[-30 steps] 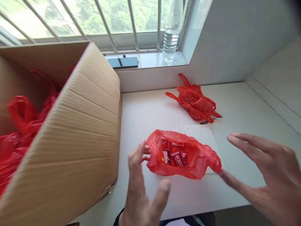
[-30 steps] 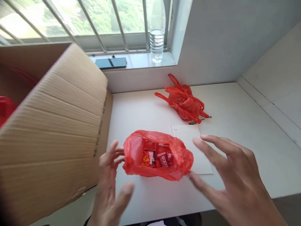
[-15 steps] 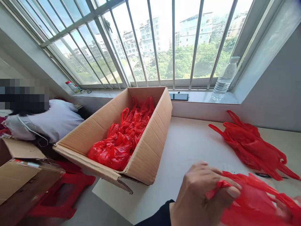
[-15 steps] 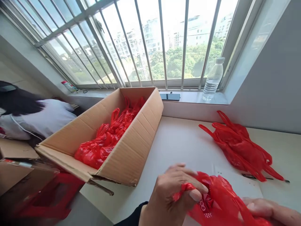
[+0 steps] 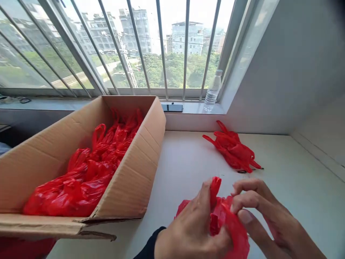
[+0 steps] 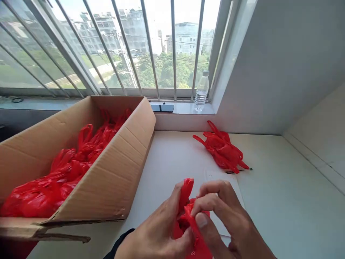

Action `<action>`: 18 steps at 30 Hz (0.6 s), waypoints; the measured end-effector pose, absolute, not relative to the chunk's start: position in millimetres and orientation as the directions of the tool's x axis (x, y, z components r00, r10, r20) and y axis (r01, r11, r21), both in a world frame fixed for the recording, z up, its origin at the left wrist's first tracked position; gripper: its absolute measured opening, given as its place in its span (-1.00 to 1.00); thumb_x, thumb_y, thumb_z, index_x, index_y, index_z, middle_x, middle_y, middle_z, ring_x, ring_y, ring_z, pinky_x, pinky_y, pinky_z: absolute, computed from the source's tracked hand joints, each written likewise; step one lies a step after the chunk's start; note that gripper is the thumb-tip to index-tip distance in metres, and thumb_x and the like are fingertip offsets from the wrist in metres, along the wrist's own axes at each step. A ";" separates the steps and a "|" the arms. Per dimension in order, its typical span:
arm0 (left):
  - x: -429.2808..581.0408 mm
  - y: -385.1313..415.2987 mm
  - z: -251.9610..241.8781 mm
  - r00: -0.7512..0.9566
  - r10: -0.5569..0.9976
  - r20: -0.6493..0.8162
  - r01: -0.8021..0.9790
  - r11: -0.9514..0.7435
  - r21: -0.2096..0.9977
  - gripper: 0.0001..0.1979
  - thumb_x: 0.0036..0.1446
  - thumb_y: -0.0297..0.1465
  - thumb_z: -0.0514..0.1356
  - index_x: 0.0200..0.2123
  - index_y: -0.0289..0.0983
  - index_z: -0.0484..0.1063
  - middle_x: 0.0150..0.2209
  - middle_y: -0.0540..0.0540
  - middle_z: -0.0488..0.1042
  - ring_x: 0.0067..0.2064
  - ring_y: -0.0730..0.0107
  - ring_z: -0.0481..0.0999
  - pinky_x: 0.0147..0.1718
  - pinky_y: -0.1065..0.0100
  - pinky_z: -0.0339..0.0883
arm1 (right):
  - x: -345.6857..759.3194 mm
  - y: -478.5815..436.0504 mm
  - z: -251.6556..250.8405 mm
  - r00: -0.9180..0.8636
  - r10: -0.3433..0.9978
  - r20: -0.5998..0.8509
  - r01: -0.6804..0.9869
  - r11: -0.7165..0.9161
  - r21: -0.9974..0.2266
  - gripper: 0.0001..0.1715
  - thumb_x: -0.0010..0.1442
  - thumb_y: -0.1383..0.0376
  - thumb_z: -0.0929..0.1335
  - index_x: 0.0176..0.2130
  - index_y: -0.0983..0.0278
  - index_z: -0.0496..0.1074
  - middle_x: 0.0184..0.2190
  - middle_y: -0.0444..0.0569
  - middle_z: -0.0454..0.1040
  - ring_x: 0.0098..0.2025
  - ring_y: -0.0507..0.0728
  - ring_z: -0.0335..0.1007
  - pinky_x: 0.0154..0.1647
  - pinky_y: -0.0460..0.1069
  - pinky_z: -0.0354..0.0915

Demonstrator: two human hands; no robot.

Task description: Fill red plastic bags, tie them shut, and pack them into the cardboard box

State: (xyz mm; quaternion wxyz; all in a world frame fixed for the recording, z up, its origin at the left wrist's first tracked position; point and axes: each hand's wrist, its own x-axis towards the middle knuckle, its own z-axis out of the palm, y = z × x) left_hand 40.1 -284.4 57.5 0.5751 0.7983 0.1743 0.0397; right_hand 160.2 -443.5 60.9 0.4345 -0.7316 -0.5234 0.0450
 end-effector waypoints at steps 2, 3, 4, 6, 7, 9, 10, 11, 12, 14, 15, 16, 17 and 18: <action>40.2 -283.5 58.3 0.973 0.211 -0.093 0.139 -0.217 0.966 -0.59 0.09 -0.31 0.31 0.05 -0.14 0.49 0.03 -0.22 0.54 0.03 -0.02 0.52 -0.02 0.19 0.37 | 151.9 -430.2 72.4 0.385 0.847 0.366 0.753 -0.060 -0.655 -0.87 0.38 0.20 0.29 -0.21 0.02 0.44 0.01 -0.02 0.45 0.06 0.20 0.48 -0.12 0.01 0.55; 41.1 -282.4 58.2 0.984 0.158 -0.089 0.116 -0.173 0.978 -0.80 0.16 -0.26 0.26 -0.15 -0.15 0.54 -0.14 -0.16 0.58 -0.12 0.09 0.54 -0.14 0.25 0.38 | 151.1 -425.5 74.9 0.374 0.861 0.344 0.750 -0.063 -0.658 -0.87 0.40 0.18 0.28 -0.16 0.02 0.43 0.08 -0.02 0.42 0.10 0.19 0.45 -0.07 0.02 0.54; 42.2 -280.8 57.8 0.988 0.120 -0.101 0.116 -0.119 0.986 -0.80 0.25 -0.20 0.18 -0.31 -0.17 0.51 -0.31 -0.11 0.54 -0.27 0.20 0.50 -0.26 0.30 0.35 | 152.1 -422.3 75.5 0.372 0.871 0.321 0.741 -0.071 -0.667 -0.86 0.41 0.17 0.27 -0.08 0.01 0.42 0.13 -0.03 0.39 0.12 0.18 0.43 -0.03 0.04 0.52; 45.0 -275.6 57.2 0.987 0.080 -0.139 0.138 0.013 0.990 -0.59 0.34 -0.09 0.04 -0.47 -0.20 0.36 -0.51 -0.02 0.34 -0.47 0.36 0.28 -0.44 0.36 0.19 | 158.0 -419.2 71.5 0.395 0.876 0.276 0.708 -0.099 -0.699 -0.74 0.43 0.15 0.26 0.09 -0.01 0.34 0.15 -0.02 0.39 0.14 0.19 0.40 0.06 0.09 0.47; 46.3 -272.2 57.2 0.985 0.062 -0.162 0.156 0.081 0.984 -0.56 0.33 -0.04 0.03 -0.48 -0.20 0.30 -0.54 0.03 0.24 -0.50 0.40 0.18 -0.48 0.37 0.11 | 161.9 -418.3 67.9 0.405 0.880 0.248 0.686 -0.113 -0.719 -0.69 0.43 0.15 0.27 0.14 0.00 0.31 0.13 -0.01 0.40 0.13 0.19 0.39 0.09 0.11 0.44; 48.9 -265.6 57.7 0.978 0.012 -0.208 0.202 0.189 0.961 -0.60 0.29 -0.04 0.10 -0.47 -0.19 0.23 -0.52 0.06 0.16 -0.48 0.41 0.10 -0.47 0.36 0.05 | 169.1 -416.0 59.9 0.418 0.887 0.198 0.634 -0.128 -0.763 -0.77 0.43 0.16 0.28 0.07 0.04 0.36 0.00 -0.03 0.46 0.04 0.18 0.41 0.05 0.11 0.41; 50.2 -262.9 57.8 0.976 -0.022 -0.218 0.217 0.223 0.950 -0.63 0.26 -0.07 0.15 -0.45 -0.19 0.23 -0.51 0.06 0.17 -0.47 0.41 0.10 -0.45 0.36 0.04 | 171.7 -414.3 56.4 0.427 0.885 0.184 0.607 -0.130 -0.784 -0.84 0.43 0.18 0.28 -0.01 0.07 0.40 -0.08 -0.05 0.47 -0.02 0.16 0.41 0.01 0.10 0.40; 51.6 -260.9 57.4 0.976 -0.053 -0.212 0.219 0.240 0.946 -0.65 0.24 -0.09 0.18 -0.44 -0.19 0.24 -0.49 0.05 0.19 -0.45 0.40 0.11 -0.43 0.36 0.05 | 173.5 -412.3 53.8 0.440 0.879 0.183 0.584 -0.126 -0.802 -0.88 0.43 0.20 0.28 -0.09 0.09 0.41 -0.15 -0.07 0.47 -0.09 0.14 0.41 -0.03 0.09 0.38; 53.0 -259.9 56.3 0.977 -0.068 -0.201 0.211 0.248 0.945 -0.65 0.23 -0.09 0.19 -0.43 -0.20 0.26 -0.48 0.04 0.22 -0.43 0.38 0.14 -0.41 0.35 0.07 | 174.6 -410.4 51.9 0.455 0.872 0.183 0.562 -0.121 -0.818 -0.90 0.42 0.21 0.30 -0.15 0.12 0.41 -0.20 -0.09 0.46 -0.14 0.13 0.40 -0.05 0.08 0.37; 56.0 -260.2 51.5 0.981 -0.031 -0.192 0.193 0.267 0.944 -0.58 0.23 0.00 0.17 -0.44 -0.21 0.29 -0.50 0.03 0.23 -0.45 0.40 0.13 -0.43 0.34 0.07 | 175.4 -407.2 50.5 0.474 0.862 0.177 0.519 -0.111 -0.847 -0.93 0.40 0.21 0.33 -0.19 0.13 0.40 -0.24 -0.11 0.45 -0.17 0.11 0.38 -0.08 0.06 0.34; 57.3 -261.3 48.0 0.978 0.004 -0.208 0.199 0.283 0.938 -0.52 0.23 0.07 0.15 -0.46 -0.21 0.29 -0.54 0.04 0.20 -0.49 0.42 0.11 -0.46 0.35 0.05 | 175.6 -406.4 50.5 0.474 0.865 0.167 0.497 -0.107 -0.861 -0.94 0.39 0.22 0.34 -0.19 0.13 0.40 -0.24 -0.12 0.45 -0.17 0.10 0.38 -0.08 0.06 0.33; 58.4 -262.7 44.1 0.972 0.033 -0.234 0.213 0.302 0.929 -0.48 0.22 0.12 0.13 -0.47 -0.21 0.29 -0.58 0.06 0.17 -0.52 0.43 0.10 -0.48 0.35 0.05 | 175.9 -406.1 50.6 0.470 0.869 0.155 0.477 -0.103 -0.873 -0.95 0.39 0.22 0.34 -0.17 0.13 0.40 -0.22 -0.13 0.45 -0.15 0.09 0.38 -0.08 0.05 0.33; 59.2 -264.1 40.1 0.963 0.046 -0.266 0.237 0.324 0.916 -0.46 0.23 0.13 0.11 -0.48 -0.21 0.30 -0.61 0.07 0.15 -0.54 0.44 0.10 -0.49 0.35 0.07 | 176.6 -406.3 50.6 0.466 0.873 0.143 0.458 -0.100 -0.883 -0.96 0.39 0.24 0.34 -0.16 0.13 0.41 -0.21 -0.13 0.45 -0.13 0.09 0.38 -0.07 0.04 0.32; 59.7 -265.4 36.4 0.955 0.051 -0.291 0.257 0.347 0.902 -0.46 0.25 0.13 0.09 -0.49 -0.21 0.30 -0.64 0.08 0.15 -0.56 0.44 0.13 -0.48 0.35 0.11 | 177.5 -406.9 50.3 0.464 0.876 0.130 0.439 -0.101 -0.893 -0.95 0.39 0.25 0.33 -0.13 0.12 0.42 -0.19 -0.14 0.45 -0.11 0.08 0.38 -0.05 0.03 0.32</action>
